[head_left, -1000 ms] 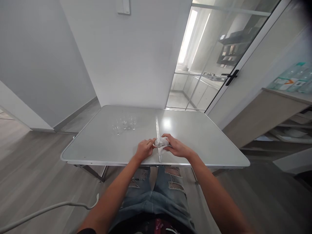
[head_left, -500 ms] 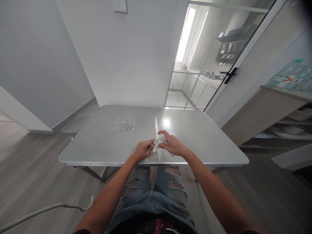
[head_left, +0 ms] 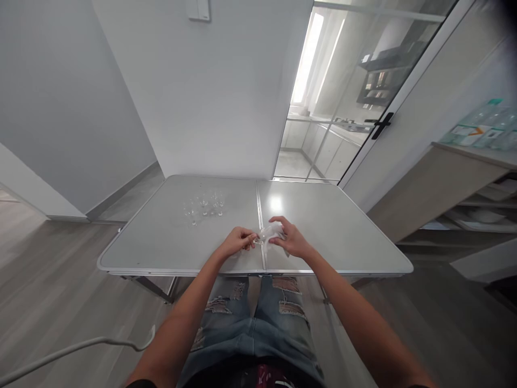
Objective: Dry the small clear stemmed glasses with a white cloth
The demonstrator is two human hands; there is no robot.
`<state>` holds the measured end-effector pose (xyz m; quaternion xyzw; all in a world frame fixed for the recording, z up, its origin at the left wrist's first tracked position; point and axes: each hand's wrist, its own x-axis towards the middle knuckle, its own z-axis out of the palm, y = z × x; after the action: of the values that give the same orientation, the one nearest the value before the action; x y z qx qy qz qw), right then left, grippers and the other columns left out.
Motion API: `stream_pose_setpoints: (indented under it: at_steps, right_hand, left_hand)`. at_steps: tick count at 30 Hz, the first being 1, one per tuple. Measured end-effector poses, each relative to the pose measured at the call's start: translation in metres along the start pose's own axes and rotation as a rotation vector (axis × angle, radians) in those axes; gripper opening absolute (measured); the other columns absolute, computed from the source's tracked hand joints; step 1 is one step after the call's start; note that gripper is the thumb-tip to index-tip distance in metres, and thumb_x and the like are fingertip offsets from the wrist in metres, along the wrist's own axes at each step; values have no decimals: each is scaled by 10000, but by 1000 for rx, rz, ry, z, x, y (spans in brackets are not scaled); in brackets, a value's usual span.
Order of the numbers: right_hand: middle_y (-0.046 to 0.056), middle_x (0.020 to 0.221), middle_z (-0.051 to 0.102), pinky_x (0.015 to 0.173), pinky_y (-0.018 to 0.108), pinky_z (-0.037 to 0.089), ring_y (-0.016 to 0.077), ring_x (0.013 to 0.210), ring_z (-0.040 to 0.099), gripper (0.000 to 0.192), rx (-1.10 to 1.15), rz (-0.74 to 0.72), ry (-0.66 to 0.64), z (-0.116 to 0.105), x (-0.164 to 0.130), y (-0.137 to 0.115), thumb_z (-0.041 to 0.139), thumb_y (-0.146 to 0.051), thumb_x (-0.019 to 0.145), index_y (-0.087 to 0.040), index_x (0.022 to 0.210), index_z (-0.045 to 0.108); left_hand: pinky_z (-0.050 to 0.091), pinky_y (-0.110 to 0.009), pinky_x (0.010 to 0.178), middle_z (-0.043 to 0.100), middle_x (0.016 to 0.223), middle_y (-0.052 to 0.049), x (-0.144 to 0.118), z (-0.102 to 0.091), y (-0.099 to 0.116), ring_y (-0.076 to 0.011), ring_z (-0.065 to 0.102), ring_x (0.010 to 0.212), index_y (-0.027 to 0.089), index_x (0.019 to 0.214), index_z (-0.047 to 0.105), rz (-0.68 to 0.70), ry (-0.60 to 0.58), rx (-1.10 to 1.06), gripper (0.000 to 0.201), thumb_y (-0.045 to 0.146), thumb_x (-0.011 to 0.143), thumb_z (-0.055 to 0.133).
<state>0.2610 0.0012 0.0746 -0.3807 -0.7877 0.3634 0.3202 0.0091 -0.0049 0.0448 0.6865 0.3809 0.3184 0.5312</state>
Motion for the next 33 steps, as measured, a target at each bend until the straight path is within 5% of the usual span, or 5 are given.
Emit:
stream_pose_setpoints:
  at_steps: [7, 15, 22, 28, 33]
  right_hand:
    - [-82, 675, 527, 586, 257, 469, 157, 626, 561, 621, 161, 249, 287, 15, 11, -3, 766, -405, 716, -240, 1249, 495]
    - [-42, 798, 644, 689, 261, 453, 130, 658, 522, 738, -81, -111, -257, -8, 9, -5, 802, -430, 725, -259, 1395, 546]
    - [-28, 814, 568, 646, 269, 450, 153, 690, 516, 593, -4, -27, -72, -3, 2, -7, 687, -452, 848, -250, 1350, 445]
    - [-30, 813, 617, 644, 265, 452, 143, 669, 537, 551, 80, 23, 151, 6, -2, -2, 697, -321, 773, -245, 1256, 442]
    - [-50, 692, 634, 575, 248, 420, 137, 576, 528, 481, 259, 161, 76, 4, 0, -1, 704, -345, 746, -241, 1172, 504]
  left_hand:
    - [387, -230, 660, 648, 719, -20, -2, 20, -15, -122, 503, 654, 158, 958, 754, 195, 320, 508, 261, 381, 892, 634]
    - [306, -231, 487, 363, 525, 55, -3, 4, -7, -67, 327, 466, 136, 585, 562, -123, -104, -204, 484, 558, 746, 737]
    - [338, -230, 480, 317, 529, 85, -6, 1, -10, -45, 230, 448, 117, 704, 649, -210, -79, -396, 417, 522, 759, 732]
    - [283, -223, 507, 340, 538, 59, -7, 7, -12, -69, 328, 484, 131, 615, 589, -15, 116, -33, 498, 575, 837, 643]
    - [271, -236, 577, 491, 570, 19, -9, 18, -13, -100, 411, 555, 137, 755, 707, 210, 336, 557, 367, 430, 935, 579]
